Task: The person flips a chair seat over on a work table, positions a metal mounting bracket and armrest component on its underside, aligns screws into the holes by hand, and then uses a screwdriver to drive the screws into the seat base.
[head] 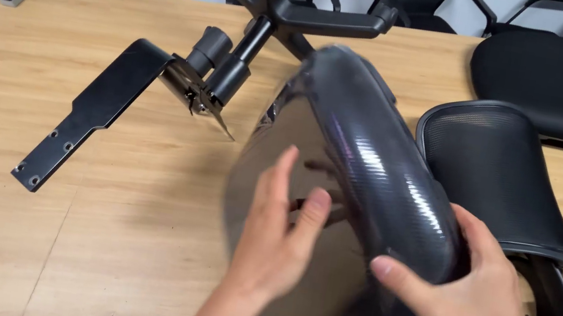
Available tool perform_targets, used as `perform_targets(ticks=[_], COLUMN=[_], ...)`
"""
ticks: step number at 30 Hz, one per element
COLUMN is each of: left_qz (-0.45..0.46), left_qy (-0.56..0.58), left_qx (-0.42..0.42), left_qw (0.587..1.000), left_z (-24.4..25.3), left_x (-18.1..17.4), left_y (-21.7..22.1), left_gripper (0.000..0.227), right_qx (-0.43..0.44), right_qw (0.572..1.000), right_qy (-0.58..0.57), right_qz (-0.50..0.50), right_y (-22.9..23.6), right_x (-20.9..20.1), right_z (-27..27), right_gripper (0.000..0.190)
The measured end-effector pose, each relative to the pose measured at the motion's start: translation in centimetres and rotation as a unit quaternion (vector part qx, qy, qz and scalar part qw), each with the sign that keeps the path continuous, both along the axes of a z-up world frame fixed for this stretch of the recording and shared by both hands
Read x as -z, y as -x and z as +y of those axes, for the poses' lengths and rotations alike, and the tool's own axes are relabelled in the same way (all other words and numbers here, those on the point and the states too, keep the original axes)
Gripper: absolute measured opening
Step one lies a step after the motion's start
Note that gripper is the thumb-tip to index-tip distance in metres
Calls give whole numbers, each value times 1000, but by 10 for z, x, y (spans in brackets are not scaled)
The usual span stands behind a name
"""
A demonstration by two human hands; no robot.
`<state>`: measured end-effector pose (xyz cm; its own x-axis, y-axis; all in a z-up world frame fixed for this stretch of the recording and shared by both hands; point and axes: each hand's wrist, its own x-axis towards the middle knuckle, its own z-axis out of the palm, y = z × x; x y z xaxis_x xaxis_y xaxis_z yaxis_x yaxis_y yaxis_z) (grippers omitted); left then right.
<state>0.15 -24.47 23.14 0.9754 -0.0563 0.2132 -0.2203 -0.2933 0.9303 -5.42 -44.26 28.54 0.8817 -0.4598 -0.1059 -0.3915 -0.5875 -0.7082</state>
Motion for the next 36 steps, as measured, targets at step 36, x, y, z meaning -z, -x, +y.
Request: perform_targets(ticks=[36], left_qz=[419], left_qy=[-56], left_qx=[-343], left_qw=[839], left_z=[240], left_x=[217], left_y=[37], left_gripper=[94], right_qx=[-280], right_qw=[893], right_qy=[315], right_qz=[159], right_y=[-30], right_x=[254], right_z=[53], right_gripper=[75])
